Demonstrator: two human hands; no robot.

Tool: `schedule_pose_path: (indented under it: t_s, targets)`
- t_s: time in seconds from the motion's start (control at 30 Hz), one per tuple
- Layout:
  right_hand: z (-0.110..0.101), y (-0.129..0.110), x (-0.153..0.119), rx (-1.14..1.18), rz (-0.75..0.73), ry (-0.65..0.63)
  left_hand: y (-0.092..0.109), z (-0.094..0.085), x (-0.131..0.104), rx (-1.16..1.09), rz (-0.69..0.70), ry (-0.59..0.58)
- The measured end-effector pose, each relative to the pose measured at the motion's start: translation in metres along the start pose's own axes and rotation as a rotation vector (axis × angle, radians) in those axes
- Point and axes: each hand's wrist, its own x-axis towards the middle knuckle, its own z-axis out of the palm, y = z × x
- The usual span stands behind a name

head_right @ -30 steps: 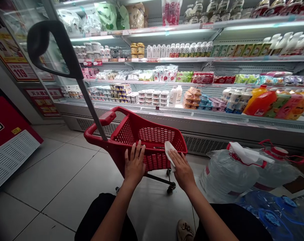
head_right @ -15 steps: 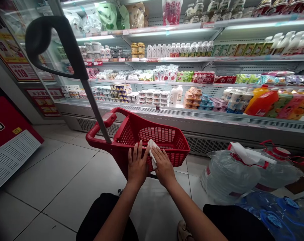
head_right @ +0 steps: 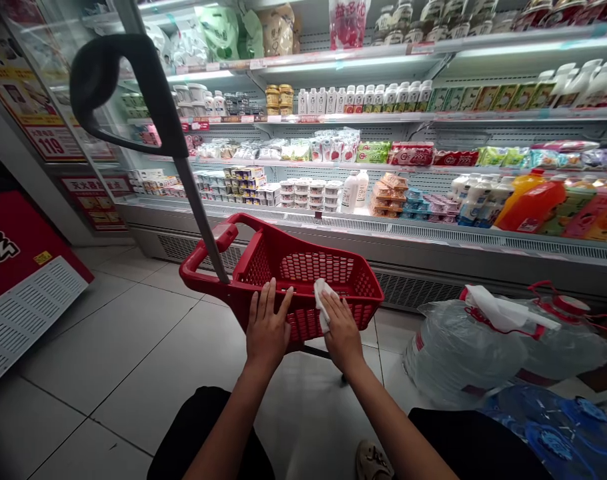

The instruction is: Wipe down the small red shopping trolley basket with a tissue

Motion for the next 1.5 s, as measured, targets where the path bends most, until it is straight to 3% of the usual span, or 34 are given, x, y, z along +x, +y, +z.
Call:
schedule_pose_path:
  t_s: [0.17, 0.3, 0.4, 0.67, 0.77, 1.07, 1.17, 1.27, 1.4, 1.5]
  targets:
    - [0.003, -0.047, 0.024, 0.095, -0.133, -0.070, -0.005, 0.003, 0.001, -0.001, -0.019, 0.027]
    - [-0.005, -0.043, 0.023, 0.069, -0.180, -0.079, -0.012, 0.004, 0.001, -0.003, -0.009, 0.012]
    - [-0.006, -0.038, 0.022, 0.042, -0.134, -0.052, -0.012, 0.003, 0.000, -0.007, 0.000, -0.006]
    - [0.006, -0.082, 0.047, 0.122, -0.214, -0.081, -0.011, 0.006, 0.000, -0.091, 0.005, 0.074]
    - [0.003, -0.072, 0.045, 0.113, -0.231, -0.085, -0.013, 0.005, -0.001, -0.098, -0.022, 0.083]
    - [-0.017, 0.010, 0.001, -0.035, -0.130, -0.007, -0.006, 0.003, -0.007, 0.001, 0.010, -0.006]
    - [-0.025, 0.024, -0.006, -0.071, -0.042, 0.010, -0.001, 0.005, -0.008, -0.004, 0.007, 0.003]
    - [-0.023, 0.012, 0.001, -0.069, 0.018, 0.032, 0.002, 0.007, -0.007, -0.011, 0.018, 0.001]
    - [-0.008, -0.029, 0.020, 0.011, -0.101, 0.002, 0.001, 0.012, -0.006, -0.012, 0.004, 0.005]
    - [-0.004, -0.044, 0.028, 0.055, -0.156, -0.014, 0.000, 0.014, -0.006, -0.013, -0.020, 0.019]
